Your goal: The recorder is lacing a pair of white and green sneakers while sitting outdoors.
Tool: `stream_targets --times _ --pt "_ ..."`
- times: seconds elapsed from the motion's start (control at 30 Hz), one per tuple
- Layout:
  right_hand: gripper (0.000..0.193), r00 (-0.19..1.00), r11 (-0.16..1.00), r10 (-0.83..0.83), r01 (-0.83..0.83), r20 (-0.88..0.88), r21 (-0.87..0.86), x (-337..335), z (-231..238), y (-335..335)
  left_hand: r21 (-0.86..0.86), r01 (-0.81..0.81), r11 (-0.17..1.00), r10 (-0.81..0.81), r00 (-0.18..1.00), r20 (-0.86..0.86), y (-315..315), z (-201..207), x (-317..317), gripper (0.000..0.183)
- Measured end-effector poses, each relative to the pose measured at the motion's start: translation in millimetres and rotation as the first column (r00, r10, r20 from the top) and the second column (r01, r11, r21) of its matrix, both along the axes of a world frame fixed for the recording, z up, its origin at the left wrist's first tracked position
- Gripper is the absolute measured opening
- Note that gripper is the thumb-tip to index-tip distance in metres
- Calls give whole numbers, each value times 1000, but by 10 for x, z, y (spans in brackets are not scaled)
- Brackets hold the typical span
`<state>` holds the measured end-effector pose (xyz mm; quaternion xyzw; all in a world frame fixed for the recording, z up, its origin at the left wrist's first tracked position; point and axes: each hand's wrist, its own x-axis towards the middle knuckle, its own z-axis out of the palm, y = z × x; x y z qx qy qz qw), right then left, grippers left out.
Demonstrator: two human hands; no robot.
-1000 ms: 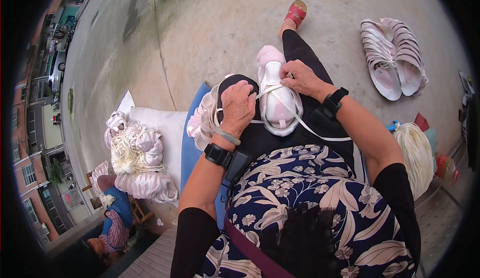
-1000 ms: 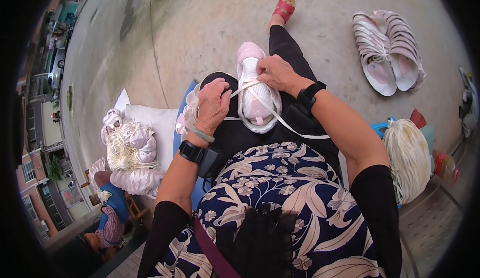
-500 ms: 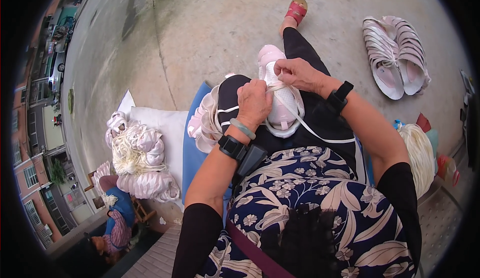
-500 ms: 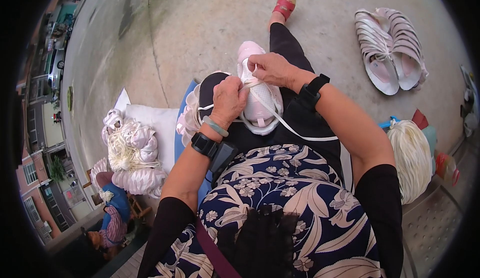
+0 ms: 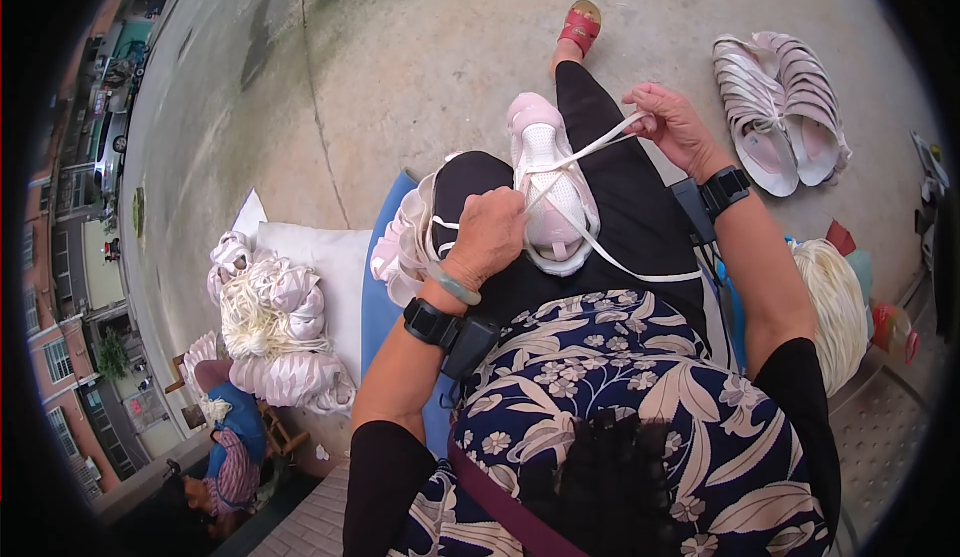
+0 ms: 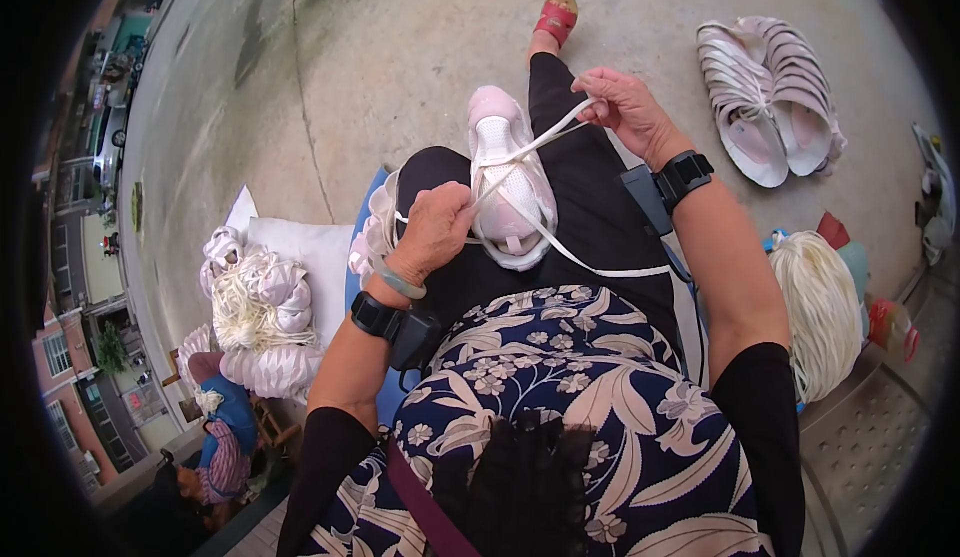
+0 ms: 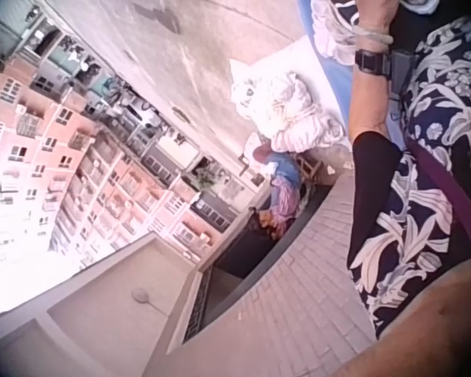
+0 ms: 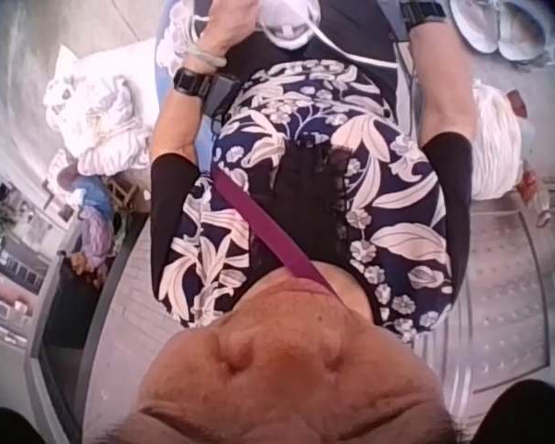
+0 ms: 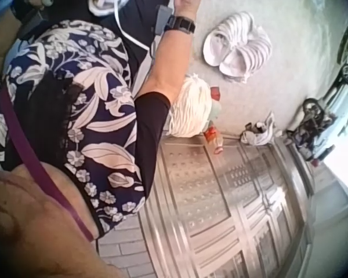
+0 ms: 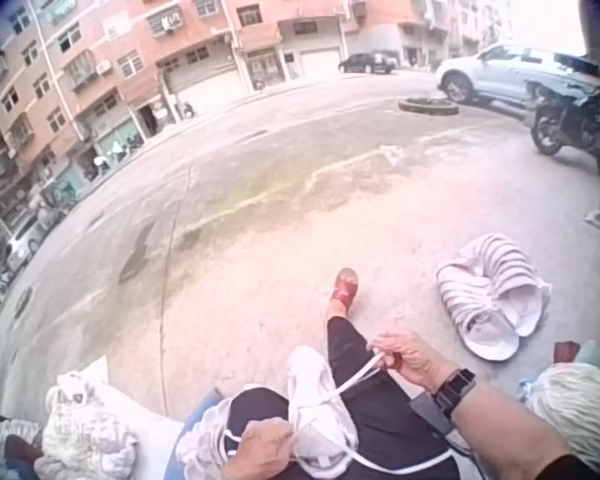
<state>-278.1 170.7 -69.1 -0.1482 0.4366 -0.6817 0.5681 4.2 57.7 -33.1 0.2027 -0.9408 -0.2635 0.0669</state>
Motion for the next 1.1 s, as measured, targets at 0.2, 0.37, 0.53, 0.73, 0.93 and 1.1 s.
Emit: stream_targets --times 0.2,0.37,0.53,0.73,0.93,1.1 --pt "15 989 988 128 -121 -71 98 314 -40 -85 658 -152 738 23 979 200 -186 359 797 16" --pt "16 977 974 203 -195 -62 115 603 -84 -199 793 -361 491 206 932 297 -259 612 1669 15" --pt "20 908 954 290 -252 -302 160 732 -119 -300 738 -509 443 374 853 364 -214 828 2347 15" --pt "23 873 968 250 -214 -418 132 845 -163 -323 651 -591 475 497 791 356 23 1386 2588 15" --pt "26 783 951 305 -217 -543 222 799 -286 -143 368 -430 824 389 903 184 328 2158 2369 14" --pt "28 717 900 417 -242 -559 362 972 59 244 229 -569 789 499 813 299 388 2287 2392 10"
